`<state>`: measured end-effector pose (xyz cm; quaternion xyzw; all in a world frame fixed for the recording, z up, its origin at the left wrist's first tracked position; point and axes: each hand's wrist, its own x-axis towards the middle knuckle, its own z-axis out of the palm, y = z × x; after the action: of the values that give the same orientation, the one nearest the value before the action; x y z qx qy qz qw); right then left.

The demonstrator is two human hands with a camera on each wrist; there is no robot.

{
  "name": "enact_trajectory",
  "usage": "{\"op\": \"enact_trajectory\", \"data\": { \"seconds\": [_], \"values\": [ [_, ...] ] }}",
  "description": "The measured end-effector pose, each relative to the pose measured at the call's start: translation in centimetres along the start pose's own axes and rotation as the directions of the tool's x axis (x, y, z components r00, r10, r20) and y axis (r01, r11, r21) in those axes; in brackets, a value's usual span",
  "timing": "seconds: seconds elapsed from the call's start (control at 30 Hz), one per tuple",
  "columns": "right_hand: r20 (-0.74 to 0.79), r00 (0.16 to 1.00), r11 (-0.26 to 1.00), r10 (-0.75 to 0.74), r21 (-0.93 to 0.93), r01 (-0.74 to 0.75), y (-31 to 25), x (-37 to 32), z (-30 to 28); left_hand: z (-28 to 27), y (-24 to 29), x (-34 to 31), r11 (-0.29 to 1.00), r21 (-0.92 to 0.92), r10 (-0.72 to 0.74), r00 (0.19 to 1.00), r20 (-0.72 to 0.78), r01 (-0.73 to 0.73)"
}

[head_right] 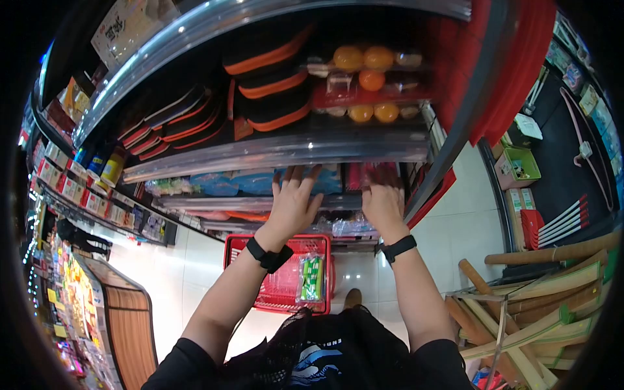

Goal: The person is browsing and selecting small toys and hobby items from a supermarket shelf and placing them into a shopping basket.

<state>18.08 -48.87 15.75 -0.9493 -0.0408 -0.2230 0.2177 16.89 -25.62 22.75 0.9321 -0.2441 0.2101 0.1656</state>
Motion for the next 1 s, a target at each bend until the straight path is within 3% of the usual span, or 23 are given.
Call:
{"op": "enact_trajectory", "data": {
  "seconds": [0.1, 0.17, 0.23, 0.3, 0.33, 0.37, 0.43, 0.47, 0.53, 0.57, 0.63, 0.7, 0.77, 0.9, 1.0],
  "values": [
    [0.140, 0.986, 0.996, 0.092, -0.017, -0.091, -0.8, -0.3, -1.3, -1.7, 0.7, -1.6, 0.993, -0.117, -0.006, 0.997, -0.082, -0.003],
    [-0.045, 0.999, 0.991, -0.005, 0.131, 0.011, -2.1, -1.1, -2.8, -2.2, 0.5, -4.2, 0.954, -0.301, -0.036, 0.986, -0.162, -0.014],
    [-0.197, 0.980, 0.917, 0.016, 0.394, 0.064, -5.0, -2.2, -5.5, -1.9, 0.2, -8.1, 0.929, -0.369, -0.105, 0.982, -0.159, 0.039],
    [-0.220, 0.975, 0.927, -0.030, 0.359, 0.109, -4.4, -4.8, -4.7, 1.0, -1.6, -14.0, 0.808, -0.525, -0.311, 0.950, 0.005, 0.267],
    [-0.098, 0.991, 0.887, 0.091, 0.461, -0.036, -4.8, -6.4, -4.6, 2.7, -2.7, -17.3, 0.709, -0.544, -0.422, 0.888, 0.181, 0.448],
    [0.035, 0.979, 0.823, 0.201, 0.537, -0.188, -5.1, -7.9, -4.5, 4.3, -3.8, -20.6, 0.587, -0.531, -0.502, 0.789, 0.354, 0.612],
    [0.197, 0.952, 0.824, 0.235, 0.479, -0.302, -4.9, -11.5, -3.2, 6.7, -5.5, -26.1, 0.454, -0.404, -0.540, 0.606, 0.584, 0.794],
    [0.256, 0.935, 0.822, 0.247, 0.455, -0.342, -4.5, -13.6, -2.3, 8.4, -6.3, -29.0, 0.441, -0.412, -0.540, 0.602, 0.587, 0.797],
    [0.352, 0.896, 0.816, 0.270, 0.411, -0.407, -4.5, -17.5, -0.7, 11.5, -7.6, -33.6, 0.435, -0.259, -0.512, 0.474, 0.717, 0.862],
    [0.391, 0.876, 0.810, 0.281, 0.393, -0.435, -4.8, -19.2, -0.3, 12.1, -7.8, -34.5, 0.419, -0.268, -0.508, 0.468, 0.723, 0.868],
    [0.487, 0.823, 0.818, 0.291, 0.320, -0.479, -5.8, -21.8, 0.0, 13.7, -8.5, -36.2, 0.286, -0.197, -0.485, 0.319, 0.815, 0.938],
    [0.543, 0.792, 0.833, 0.280, 0.273, -0.481, -7.0, -23.7, -0.3, 17.1, -9.4, -38.3, 0.253, -0.168, -0.480, 0.275, 0.833, 0.953],
    [0.602, 0.751, 0.825, 0.270, 0.258, -0.503, -6.8, -25.8, 0.0, 21.1, -10.3, -40.8, 0.101, -0.126, -0.417, 0.157, 0.895, 0.987],
    [0.655, 0.691, 0.854, 0.306, 0.132, -0.503, -6.7, -27.8, -0.8, 26.9, -10.5, -43.5, 0.042, -0.160, -0.418, 0.163, 0.894, 0.986],
    [0.682, 0.637, 0.843, 0.360, 0.055, -0.536, -6.1, -29.2, -1.2, 25.9, -10.2, -41.7, 0.058, -0.083, -0.463, 0.100, 0.880, 0.995]
  ]
}}
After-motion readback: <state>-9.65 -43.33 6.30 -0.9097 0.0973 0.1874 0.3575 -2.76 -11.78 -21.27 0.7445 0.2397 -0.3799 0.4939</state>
